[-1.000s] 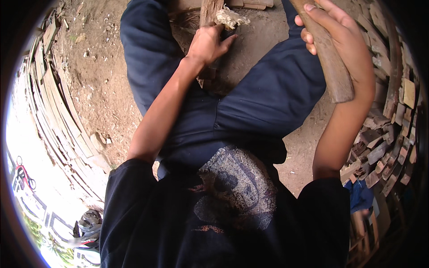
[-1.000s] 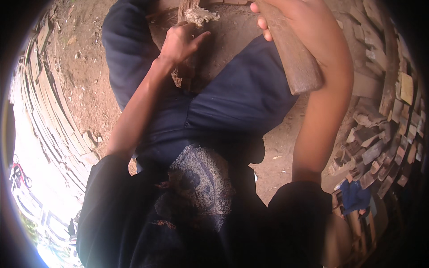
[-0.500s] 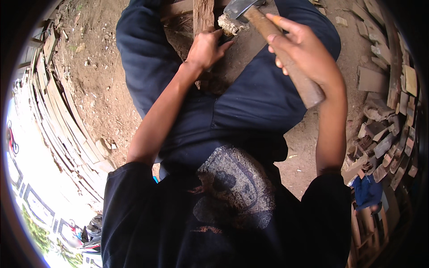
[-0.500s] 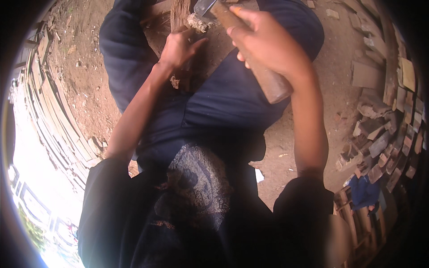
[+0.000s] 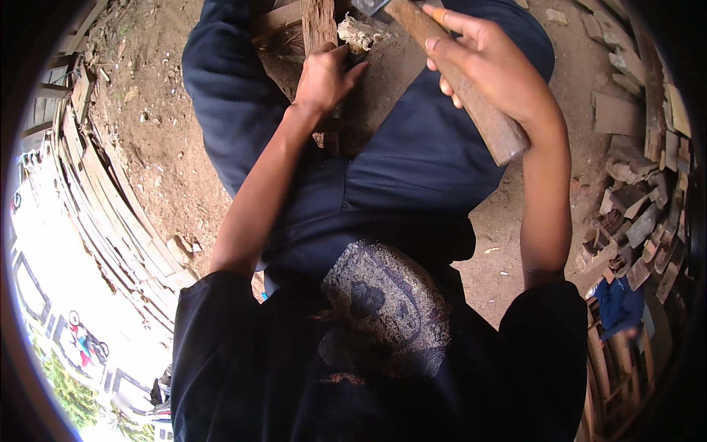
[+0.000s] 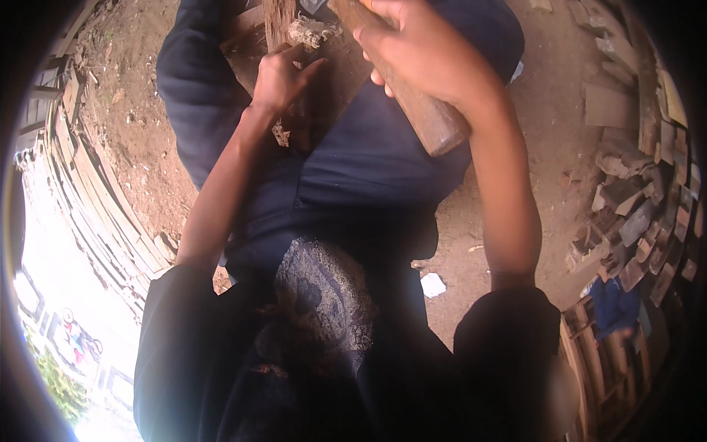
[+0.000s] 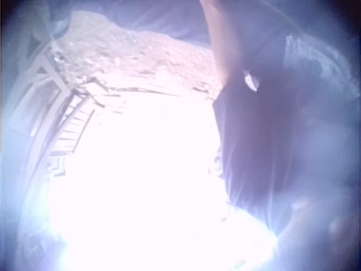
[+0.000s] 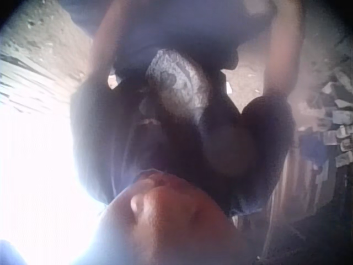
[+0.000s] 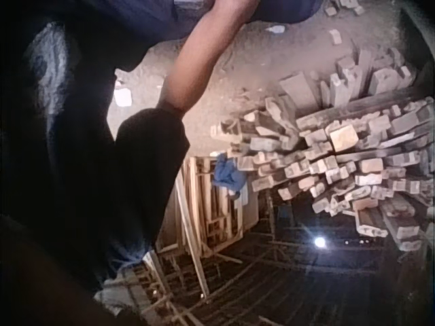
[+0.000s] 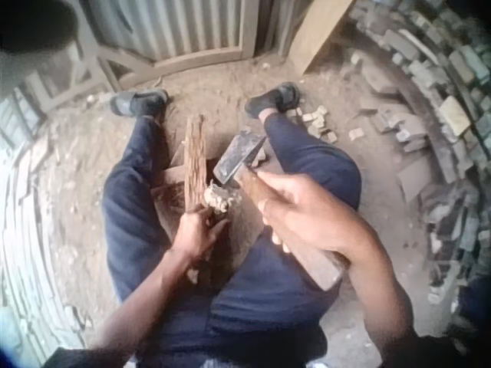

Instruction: The person sits on the ground and uses a chisel and mallet to carve a piece of wood held between their legs. They repeatedly strike the chisel to remove wood shavings and shape the piece.

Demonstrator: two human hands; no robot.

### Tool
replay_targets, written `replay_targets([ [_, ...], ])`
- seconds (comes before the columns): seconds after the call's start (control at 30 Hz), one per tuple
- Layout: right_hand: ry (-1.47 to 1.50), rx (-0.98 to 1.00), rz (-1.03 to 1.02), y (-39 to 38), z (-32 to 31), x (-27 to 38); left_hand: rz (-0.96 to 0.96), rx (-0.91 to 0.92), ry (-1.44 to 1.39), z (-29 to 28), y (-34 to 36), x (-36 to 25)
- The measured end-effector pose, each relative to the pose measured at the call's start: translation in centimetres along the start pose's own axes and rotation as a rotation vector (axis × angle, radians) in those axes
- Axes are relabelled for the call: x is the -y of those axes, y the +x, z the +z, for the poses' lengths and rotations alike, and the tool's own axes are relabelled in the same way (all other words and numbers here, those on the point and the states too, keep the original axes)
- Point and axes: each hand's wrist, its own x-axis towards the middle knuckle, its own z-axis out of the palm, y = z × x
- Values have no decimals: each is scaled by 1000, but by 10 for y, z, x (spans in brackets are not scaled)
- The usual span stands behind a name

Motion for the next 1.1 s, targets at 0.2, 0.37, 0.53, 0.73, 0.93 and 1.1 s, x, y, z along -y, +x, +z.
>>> replay_targets([
  [0.2,56,-134,-77,13,25,-10,-38,5,45,5,6,3],
  [0.37,-48,62,67,12,2,-8,-43,-11,28,4,4,3],
  [0.53,117,-34,-40,21,-2,11,-102,0,89,5,9,10],
  [0.73,-13,25,-10,30,6,-28,-79,-6,58,9,10,14],
  [0.93,56,66,38,30,-6,8,-98,-61,121,6,7,14],
  [1.1,66,-80,4,39,13,9,-113,-37,172,6,8,10],
])
